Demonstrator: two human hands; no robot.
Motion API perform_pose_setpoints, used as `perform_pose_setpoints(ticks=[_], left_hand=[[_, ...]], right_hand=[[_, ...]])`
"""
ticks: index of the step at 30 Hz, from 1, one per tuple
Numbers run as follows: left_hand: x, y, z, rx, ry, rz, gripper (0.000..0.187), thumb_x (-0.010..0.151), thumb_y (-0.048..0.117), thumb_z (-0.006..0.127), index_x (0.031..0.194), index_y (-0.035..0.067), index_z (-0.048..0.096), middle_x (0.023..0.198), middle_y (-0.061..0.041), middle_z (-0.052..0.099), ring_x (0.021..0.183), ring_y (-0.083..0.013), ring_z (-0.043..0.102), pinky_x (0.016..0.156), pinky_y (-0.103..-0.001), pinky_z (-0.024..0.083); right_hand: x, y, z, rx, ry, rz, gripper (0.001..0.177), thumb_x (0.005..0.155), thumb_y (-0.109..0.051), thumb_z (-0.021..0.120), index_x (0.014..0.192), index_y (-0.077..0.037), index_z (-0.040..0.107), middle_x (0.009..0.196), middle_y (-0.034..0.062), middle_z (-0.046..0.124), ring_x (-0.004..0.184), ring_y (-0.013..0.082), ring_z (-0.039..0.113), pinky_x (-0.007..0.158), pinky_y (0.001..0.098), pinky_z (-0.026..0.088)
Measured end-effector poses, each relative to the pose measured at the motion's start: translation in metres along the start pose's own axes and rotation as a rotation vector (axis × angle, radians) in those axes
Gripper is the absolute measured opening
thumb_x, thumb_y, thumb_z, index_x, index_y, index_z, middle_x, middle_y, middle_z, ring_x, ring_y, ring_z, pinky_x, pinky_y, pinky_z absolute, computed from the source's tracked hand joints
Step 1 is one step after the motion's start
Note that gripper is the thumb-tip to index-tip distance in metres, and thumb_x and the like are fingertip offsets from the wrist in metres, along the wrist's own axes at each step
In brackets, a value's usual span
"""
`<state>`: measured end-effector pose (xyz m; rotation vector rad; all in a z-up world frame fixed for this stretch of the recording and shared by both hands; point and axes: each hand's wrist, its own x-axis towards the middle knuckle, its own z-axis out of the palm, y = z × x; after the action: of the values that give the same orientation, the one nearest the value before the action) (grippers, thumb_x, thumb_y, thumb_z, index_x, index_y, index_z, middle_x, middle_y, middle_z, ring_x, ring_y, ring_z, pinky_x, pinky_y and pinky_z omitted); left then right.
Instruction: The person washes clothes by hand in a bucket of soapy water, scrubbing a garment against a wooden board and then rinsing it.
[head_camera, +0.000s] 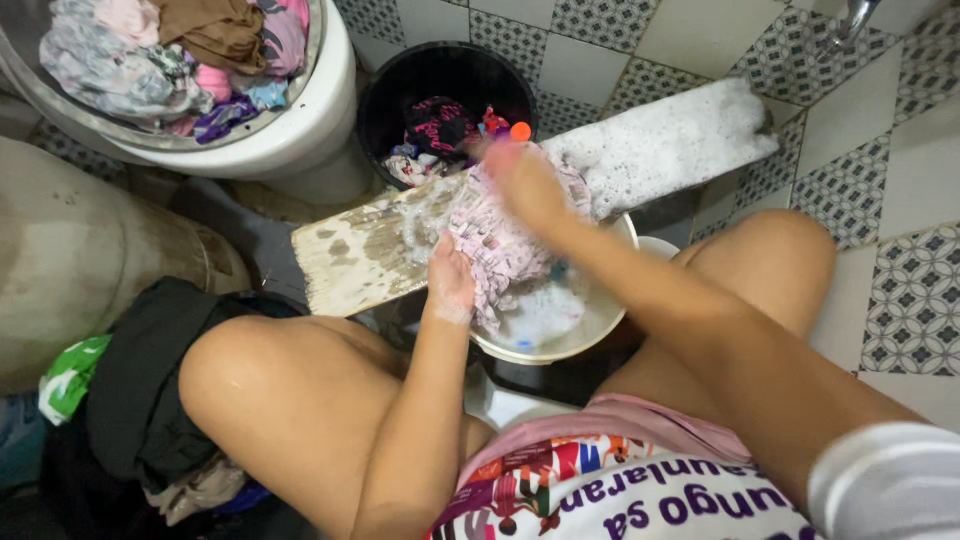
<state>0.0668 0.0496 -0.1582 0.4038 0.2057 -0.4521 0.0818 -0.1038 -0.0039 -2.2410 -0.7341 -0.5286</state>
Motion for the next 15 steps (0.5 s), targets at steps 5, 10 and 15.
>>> perform_pose_setpoints(ticks=[5,10,15], left_hand=[[-0.013,0.01,0.025,-0.062,0.103,-0.059,0.055,0.108,0.04,0.039,0.148,0.004,0.048,0.146,-0.014,0.057,0.135,-0.0326,0.054,0.115,-0.051,0.041],[-0.018,0.01,0.029,-0.041,0.08,-0.073,0.055,0.107,0.041,0.041,0.148,0.005,0.048,0.144,-0.016,0.058,0.135,-0.0337,0.052,0.115,-0.051,0.04],[-0.028,0.02,0.057,0.168,0.005,-0.183,0.053,0.101,0.024,0.053,0.147,-0.004,0.048,0.133,-0.021,0.066,0.119,-0.0341,0.065,0.108,-0.052,0.051]], right_hand=[[0.027,0.024,-0.015,-0.117,-0.331,0.863,0.033,0.104,-0.037,0.059,0.112,-0.006,0.069,0.108,0.0212,0.073,0.101,0.0349,0.071,0.09,0.0476,0.054],[-0.023,0.006,-0.01,-0.145,-0.056,0.427,0.031,0.109,-0.026,0.051,0.126,-0.006,0.066,0.124,0.0206,0.07,0.117,0.0386,0.066,0.101,0.0505,0.052],[-0.022,0.054,-0.085,0.162,0.092,1.008,0.063,0.082,-0.028,0.073,0.14,-0.016,0.052,0.123,0.0203,0.061,0.107,0.0392,0.063,0.087,0.0506,0.051]])
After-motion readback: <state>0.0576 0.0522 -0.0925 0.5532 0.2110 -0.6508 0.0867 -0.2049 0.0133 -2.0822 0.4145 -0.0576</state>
